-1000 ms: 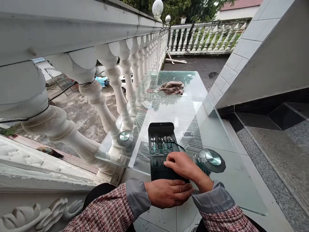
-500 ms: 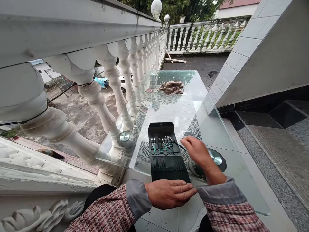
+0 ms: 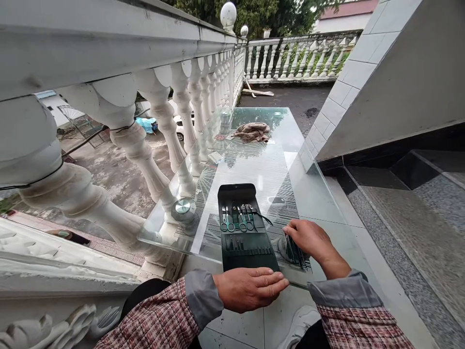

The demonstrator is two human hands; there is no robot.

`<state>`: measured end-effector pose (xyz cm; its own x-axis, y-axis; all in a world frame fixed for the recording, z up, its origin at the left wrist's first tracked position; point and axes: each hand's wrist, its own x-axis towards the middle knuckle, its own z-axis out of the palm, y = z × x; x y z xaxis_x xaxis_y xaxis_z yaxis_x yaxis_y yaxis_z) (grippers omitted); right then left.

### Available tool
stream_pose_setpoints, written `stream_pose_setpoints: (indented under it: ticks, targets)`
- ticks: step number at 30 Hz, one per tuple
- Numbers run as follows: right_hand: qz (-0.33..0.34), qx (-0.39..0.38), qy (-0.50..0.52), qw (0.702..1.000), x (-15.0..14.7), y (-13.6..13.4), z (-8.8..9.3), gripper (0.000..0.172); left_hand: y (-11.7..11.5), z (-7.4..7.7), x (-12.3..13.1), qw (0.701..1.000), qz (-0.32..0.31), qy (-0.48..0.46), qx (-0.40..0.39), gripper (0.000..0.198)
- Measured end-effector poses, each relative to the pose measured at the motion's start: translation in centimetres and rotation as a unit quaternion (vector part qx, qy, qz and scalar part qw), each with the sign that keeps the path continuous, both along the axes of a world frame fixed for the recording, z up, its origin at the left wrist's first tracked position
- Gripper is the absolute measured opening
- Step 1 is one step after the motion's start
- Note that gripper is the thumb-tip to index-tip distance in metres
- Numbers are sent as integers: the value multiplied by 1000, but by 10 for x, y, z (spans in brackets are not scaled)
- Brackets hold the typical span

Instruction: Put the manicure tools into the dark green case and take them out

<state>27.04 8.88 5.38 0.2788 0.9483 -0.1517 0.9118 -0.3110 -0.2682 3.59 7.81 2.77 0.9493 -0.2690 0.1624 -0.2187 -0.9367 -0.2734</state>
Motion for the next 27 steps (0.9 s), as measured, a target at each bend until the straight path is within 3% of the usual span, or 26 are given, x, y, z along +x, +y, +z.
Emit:
stream_pose_setpoints:
  ticks: [4,6,9,13,17,27]
  targets:
    - [-7,91,69,993,-15,1,9,25,1,-2,0,1000,-7,-7,6,36]
    - [40,133,180,974,-32,2,12,23,1,-3,0,1000,-2,-7,14,38]
    - [129,99,295,942,-62,6,12,23,2,-5,0,1000,-3,-3,20,39]
    - [180,59,290,938,-90,15,9,23,1,-10,0,1000,-2,2,12,37]
    - [201,16,260,944,-98,24,10,16,1,-15,-1,1000,-8,-7,-9,34]
    - [182,-23,333,925,-107,35,2,8,1,-12,1,999,-16,2,-51,30]
